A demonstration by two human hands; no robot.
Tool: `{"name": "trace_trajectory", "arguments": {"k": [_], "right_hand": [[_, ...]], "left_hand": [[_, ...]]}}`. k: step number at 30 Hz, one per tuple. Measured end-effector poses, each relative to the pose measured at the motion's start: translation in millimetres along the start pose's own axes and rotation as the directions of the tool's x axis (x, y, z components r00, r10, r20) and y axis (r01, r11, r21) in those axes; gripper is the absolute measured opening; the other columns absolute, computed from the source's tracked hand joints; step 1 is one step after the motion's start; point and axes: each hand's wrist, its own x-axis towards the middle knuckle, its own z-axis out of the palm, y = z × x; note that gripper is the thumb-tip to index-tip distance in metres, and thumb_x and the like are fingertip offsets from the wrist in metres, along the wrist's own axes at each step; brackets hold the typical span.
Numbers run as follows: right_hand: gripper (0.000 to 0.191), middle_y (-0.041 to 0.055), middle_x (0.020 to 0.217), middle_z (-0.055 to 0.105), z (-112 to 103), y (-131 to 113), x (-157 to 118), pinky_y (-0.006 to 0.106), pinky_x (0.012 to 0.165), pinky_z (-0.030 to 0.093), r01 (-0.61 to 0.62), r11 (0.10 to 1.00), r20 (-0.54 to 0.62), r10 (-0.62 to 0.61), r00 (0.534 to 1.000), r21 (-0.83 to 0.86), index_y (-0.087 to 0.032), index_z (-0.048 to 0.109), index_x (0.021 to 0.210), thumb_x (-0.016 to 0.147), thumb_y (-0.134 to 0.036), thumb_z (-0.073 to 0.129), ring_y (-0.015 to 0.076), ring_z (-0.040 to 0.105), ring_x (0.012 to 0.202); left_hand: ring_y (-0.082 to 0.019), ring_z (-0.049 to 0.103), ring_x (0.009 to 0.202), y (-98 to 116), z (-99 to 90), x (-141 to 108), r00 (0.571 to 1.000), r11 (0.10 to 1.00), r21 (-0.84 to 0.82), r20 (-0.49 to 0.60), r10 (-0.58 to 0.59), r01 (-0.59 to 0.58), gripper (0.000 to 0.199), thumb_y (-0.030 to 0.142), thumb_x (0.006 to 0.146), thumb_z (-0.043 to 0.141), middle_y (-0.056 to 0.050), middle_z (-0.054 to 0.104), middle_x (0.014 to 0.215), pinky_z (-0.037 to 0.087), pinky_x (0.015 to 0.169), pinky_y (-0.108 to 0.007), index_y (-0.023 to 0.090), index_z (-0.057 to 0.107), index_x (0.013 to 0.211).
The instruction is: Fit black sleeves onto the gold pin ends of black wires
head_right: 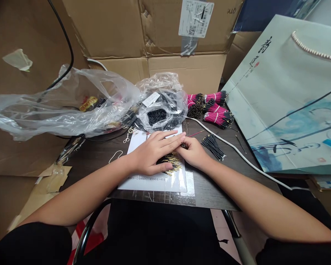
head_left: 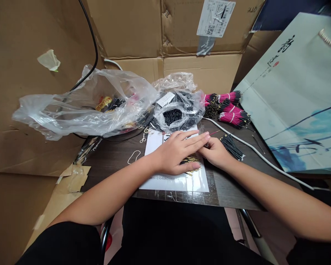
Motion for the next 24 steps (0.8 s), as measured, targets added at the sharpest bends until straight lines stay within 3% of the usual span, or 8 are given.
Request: {"name": "trace_trajectory", "arguments": {"k": [5,10,15,18,20,21,22,24], "right_hand": [[0.049,-0.0024,0.051,0.046,-1,0,-4,0.022,0.051,0.034,0.027,1.0,-0.01,-0.027,1.0,-0.001,-0.014,0.056,0.063,0.09,-0.053,0.044,0.0068,0.04,0.05],[0.05,0.001,0.059,0.056,-6,-2,-9,0.026,0.062,0.04,0.08,0.993,-0.027,-0.082,0.996,-0.087,-0.016,0.061,0.066,0.094,-0.05,0.038,0.0097,0.051,0.057],[0.049,0.0049,0.079,0.063,-13,-7,-13,0.037,0.09,0.039,0.236,0.937,-0.061,-0.26,0.964,-0.259,-0.019,0.061,0.065,0.094,-0.051,0.038,0.0168,0.053,0.085],[0.056,0.0055,0.108,0.062,-14,-5,-14,0.047,0.101,0.034,0.416,0.769,-0.158,-0.545,0.823,-0.486,-0.028,0.069,0.08,0.091,-0.063,0.027,0.0236,0.047,0.107],[0.065,0.0034,0.114,0.058,-11,2,-11,0.052,0.106,0.03,0.482,0.654,-0.164,-0.676,0.719,-0.582,-0.037,0.071,0.087,0.081,-0.079,0.022,0.0275,0.041,0.115],[0.067,0.0032,0.111,0.058,-7,6,-7,0.054,0.108,0.028,0.498,0.63,-0.155,-0.699,0.698,-0.596,-0.041,0.072,0.086,0.074,-0.086,0.023,0.0288,0.039,0.116],[0.066,0.0037,0.106,0.058,-3,11,-3,0.055,0.109,0.026,0.505,0.631,-0.138,-0.694,0.707,-0.589,-0.044,0.071,0.084,0.067,-0.091,0.028,0.0297,0.039,0.116],[0.053,0.0052,0.092,0.056,6,22,7,0.055,0.109,0.028,0.451,0.724,-0.085,-0.57,0.817,-0.522,-0.044,0.071,0.078,0.063,-0.088,0.045,0.0293,0.04,0.113]], "left_hand": [[-0.031,0.025,0.142,2,-2.2,1,0.999,0.998,-0.055,-0.039,0.031,-0.033,0.077,0.06,0.091,0.035,-0.01,0.024,0.156,0.025,0.11,-0.05,0.022,0.01,0.153],[-0.029,0.033,0.138,0,-3.2,-2,0.968,0.992,-0.124,-0.248,-0.033,0.002,0.068,0.057,0.093,0.033,-0.014,0.03,0.153,0.03,0.109,-0.048,0.021,0.023,0.15],[-0.02,0.056,0.096,-1,-5.8,-5,0.882,0.956,-0.27,-0.416,-0.222,0.114,0.04,0.044,0.095,0.039,-0.011,0.06,0.104,0.045,0.087,-0.038,0.015,0.06,0.113],[-0.014,0.052,0.072,1,-8.0,-4,0.867,0.858,-0.446,-0.286,-0.408,0.256,0.037,0.043,0.096,0.039,-0.004,0.058,0.077,0.044,0.071,-0.03,0.015,0.063,0.089],[-0.012,0.049,0.063,3,-7.9,-2,0.878,0.752,-0.576,-0.119,-0.464,0.32,0.043,0.047,0.097,0.035,-0.002,0.055,0.071,0.043,0.064,-0.028,0.016,0.063,0.09],[-0.011,0.048,0.061,4,-7.2,-2,0.884,0.703,-0.629,-0.054,-0.465,0.332,0.046,0.049,0.097,0.033,-0.002,0.054,0.069,0.042,0.062,-0.027,0.015,0.063,0.09],[-0.011,0.048,0.061,5,-6.1,-1,0.891,0.667,-0.667,-0.01,-0.453,0.332,0.048,0.051,0.097,0.032,-0.002,0.053,0.068,0.043,0.061,-0.027,0.015,0.063,0.088],[-0.011,0.051,0.062,6,-3.2,0,0.911,0.636,-0.701,0.046,-0.41,0.321,0.051,0.052,0.097,0.032,-0.002,0.054,0.069,0.045,0.062,-0.027,0.014,0.061,0.08]]}}
